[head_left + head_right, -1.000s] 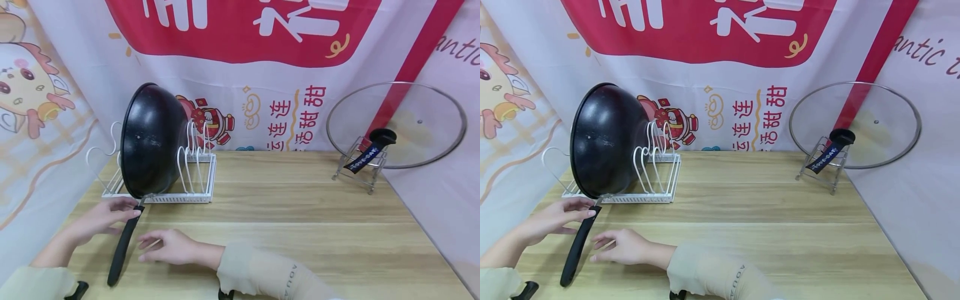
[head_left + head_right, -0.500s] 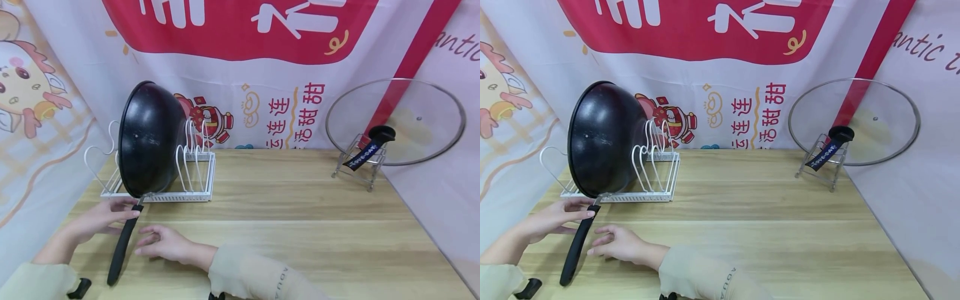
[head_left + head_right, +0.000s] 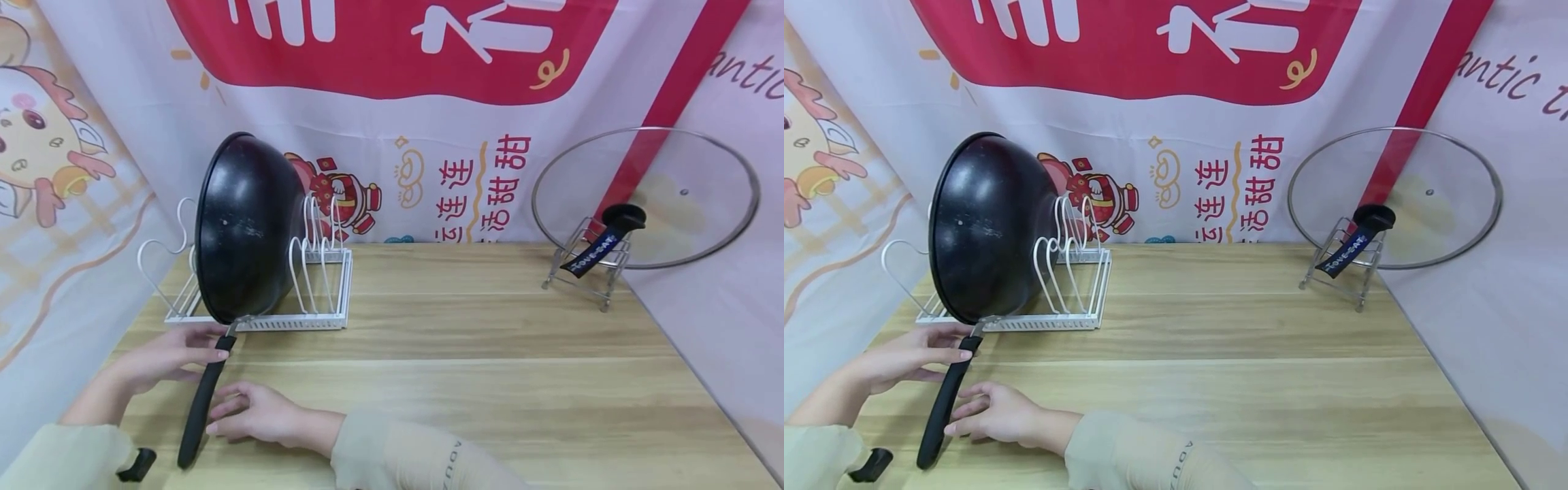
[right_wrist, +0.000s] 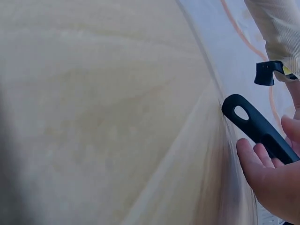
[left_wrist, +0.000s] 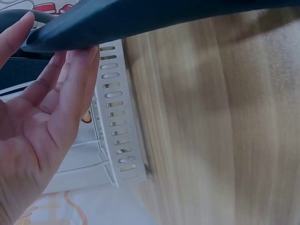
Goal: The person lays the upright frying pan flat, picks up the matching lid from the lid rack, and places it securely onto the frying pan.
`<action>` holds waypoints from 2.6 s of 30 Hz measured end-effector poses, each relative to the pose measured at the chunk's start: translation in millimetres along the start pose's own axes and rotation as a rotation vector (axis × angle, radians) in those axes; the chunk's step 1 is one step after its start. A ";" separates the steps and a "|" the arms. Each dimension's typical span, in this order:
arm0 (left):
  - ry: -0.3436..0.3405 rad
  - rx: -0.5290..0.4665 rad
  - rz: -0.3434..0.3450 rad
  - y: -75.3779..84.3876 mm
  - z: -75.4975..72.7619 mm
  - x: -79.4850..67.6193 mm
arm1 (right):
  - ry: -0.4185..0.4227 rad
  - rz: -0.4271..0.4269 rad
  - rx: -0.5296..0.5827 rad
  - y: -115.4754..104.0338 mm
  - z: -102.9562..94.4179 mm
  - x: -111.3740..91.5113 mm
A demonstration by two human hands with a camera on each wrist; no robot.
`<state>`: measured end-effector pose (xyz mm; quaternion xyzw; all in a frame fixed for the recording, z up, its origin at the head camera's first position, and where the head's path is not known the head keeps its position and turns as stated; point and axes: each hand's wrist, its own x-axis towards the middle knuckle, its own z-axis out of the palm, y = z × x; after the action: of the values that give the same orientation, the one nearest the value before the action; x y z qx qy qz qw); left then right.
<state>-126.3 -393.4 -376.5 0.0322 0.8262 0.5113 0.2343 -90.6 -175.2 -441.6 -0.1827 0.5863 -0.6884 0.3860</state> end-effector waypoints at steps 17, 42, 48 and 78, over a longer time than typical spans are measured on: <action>-0.195 -0.072 -0.009 2.1 -4.4 5.6 | 0.166 0.026 0.313 5.3 27.0 16.8; -0.287 -0.130 0.074 -6.2 -18.6 10.1 | 0.228 0.044 0.310 6.6 36.8 34.9; -0.281 -0.125 0.096 -1.6 -24.8 12.4 | 0.225 0.033 0.290 1.3 33.8 40.1; -0.357 -0.259 0.155 -21.0 -14.7 12.1 | 0.185 0.001 0.201 11.3 37.6 28.8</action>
<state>-139.3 -412.0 -393.5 0.1551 0.6942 0.6158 0.3387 -78.8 -221.9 -448.8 -0.0785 0.5476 -0.7575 0.3467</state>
